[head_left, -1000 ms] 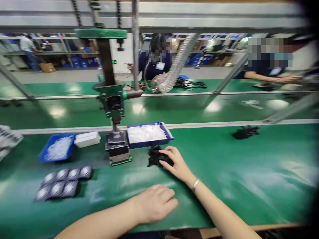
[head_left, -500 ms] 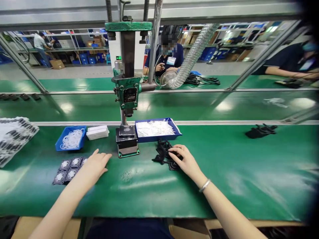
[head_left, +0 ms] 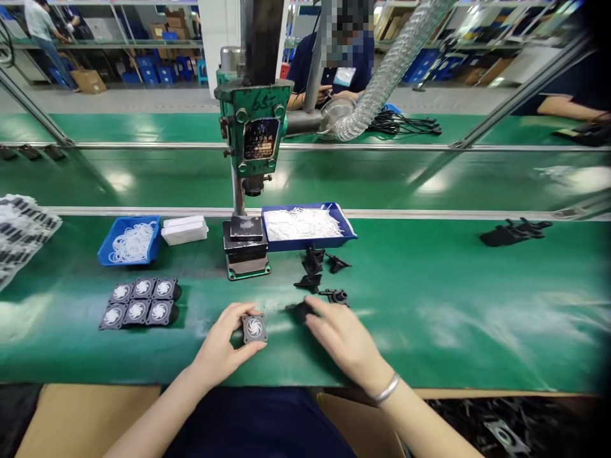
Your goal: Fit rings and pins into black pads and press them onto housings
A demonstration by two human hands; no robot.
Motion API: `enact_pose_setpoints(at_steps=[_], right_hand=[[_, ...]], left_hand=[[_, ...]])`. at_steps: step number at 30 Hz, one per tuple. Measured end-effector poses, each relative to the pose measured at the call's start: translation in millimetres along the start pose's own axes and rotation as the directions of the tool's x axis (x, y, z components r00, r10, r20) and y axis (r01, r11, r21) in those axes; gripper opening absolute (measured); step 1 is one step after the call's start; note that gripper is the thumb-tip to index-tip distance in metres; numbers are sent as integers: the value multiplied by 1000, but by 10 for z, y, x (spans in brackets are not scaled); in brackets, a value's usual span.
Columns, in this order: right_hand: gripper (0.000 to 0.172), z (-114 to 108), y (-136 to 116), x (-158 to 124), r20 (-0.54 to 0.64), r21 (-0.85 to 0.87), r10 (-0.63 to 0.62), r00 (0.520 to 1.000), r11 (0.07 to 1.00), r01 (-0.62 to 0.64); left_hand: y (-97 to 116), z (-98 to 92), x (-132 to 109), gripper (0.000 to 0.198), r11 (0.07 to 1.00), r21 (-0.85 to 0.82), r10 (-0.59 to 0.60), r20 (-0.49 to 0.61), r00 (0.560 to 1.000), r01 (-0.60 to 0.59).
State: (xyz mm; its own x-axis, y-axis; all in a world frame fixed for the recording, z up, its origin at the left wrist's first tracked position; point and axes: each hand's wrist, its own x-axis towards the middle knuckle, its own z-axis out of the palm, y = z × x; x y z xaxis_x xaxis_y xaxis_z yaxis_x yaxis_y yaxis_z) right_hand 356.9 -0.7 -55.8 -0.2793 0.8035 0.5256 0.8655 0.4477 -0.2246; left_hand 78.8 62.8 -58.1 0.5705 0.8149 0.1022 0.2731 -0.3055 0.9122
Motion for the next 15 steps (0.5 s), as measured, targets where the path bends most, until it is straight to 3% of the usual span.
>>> enact_pose_setpoints(at_steps=[2, 4, 7, 10, 15], right_hand=[[14, 111, -180, -11, 123, 36, -103, 987, 994, 99], [12, 194, -281, -2, 137, 95, -96, 986, 992, 84], [17, 245, -314, 41, 97, 260, 77, 992, 960, -100], [16, 246, -255, 84, 145, 410, 224, 964, 873, -265], [13, 207, -64, 135, 328, 523, 225, 918, 766, -374]], left_hand=[[-12, 44, -45, 52, 994, -102, -46, -15, 999, 44], [-24, 93, -84, 55, 986, -155, -69, -2, 998, 68], [-42, 144, -124, 60, 978, -192, -73, 24, 997, 77], [-52, 156, -137, 62, 977, -199, -71, 34, 997, 76], [-40, 147, -127, 60, 982, -180, -57, 30, 998, 62]])
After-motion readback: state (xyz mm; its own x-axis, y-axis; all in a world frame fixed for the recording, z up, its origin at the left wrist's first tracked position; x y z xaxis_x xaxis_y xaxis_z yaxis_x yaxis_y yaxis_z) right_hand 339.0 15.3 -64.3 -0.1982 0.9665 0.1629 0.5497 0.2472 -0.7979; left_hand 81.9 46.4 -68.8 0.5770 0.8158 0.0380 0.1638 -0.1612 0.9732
